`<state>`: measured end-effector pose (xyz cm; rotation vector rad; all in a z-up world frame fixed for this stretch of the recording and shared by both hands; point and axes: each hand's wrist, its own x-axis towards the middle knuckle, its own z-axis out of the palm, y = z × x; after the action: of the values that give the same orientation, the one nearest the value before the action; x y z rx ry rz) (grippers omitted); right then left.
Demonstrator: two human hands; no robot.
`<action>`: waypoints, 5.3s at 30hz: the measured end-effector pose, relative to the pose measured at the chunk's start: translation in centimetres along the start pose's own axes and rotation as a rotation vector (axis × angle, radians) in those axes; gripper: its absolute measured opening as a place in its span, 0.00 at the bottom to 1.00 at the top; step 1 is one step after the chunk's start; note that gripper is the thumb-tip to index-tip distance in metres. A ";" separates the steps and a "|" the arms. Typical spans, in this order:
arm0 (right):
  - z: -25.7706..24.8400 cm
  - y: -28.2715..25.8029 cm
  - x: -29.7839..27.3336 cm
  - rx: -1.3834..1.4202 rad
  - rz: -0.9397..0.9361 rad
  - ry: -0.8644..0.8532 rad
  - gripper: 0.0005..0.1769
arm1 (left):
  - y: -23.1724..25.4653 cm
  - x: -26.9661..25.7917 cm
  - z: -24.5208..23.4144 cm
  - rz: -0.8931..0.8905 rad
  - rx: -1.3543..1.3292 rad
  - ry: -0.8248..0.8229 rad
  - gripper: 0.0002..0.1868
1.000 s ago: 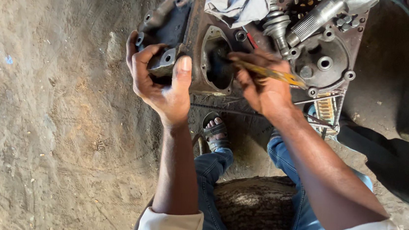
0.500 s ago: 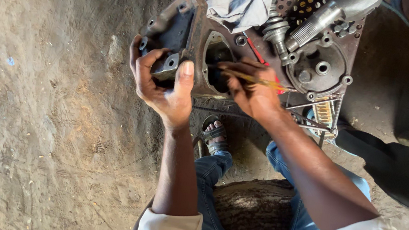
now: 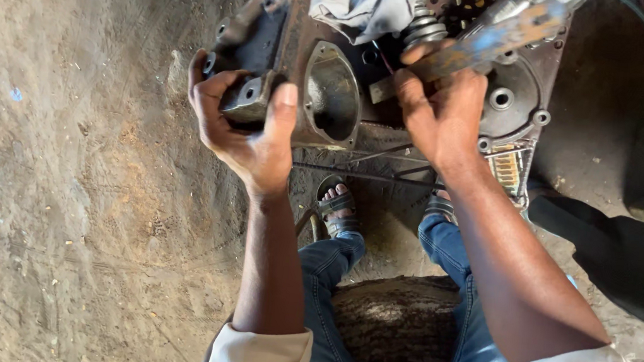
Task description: The person cleans a metal engine casing using a white cloth and a yellow scraper. They wipe the exterior and interior surfaces, then use a red screwdriver to scrape out debris from the inside of the casing.
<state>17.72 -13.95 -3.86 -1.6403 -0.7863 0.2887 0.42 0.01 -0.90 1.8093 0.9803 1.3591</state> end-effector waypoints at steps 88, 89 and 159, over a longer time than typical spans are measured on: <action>4.8 -3.3 -0.3 0.584 0.221 0.213 0.06 | 2.3 0.4 0.7 0.152 0.004 -0.044 0.29; 5.0 -3.2 -0.5 0.588 0.225 0.196 0.06 | 2.4 0.1 0.4 0.129 0.018 -0.055 0.29; 1.7 -1.6 -0.1 0.575 0.262 -0.259 0.11 | 2.0 -0.2 0.0 0.070 -0.006 -0.094 0.28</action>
<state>16.15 -12.65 -2.80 -1.1653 -0.6003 0.8458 0.74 -1.18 0.66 1.9012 0.8701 1.3050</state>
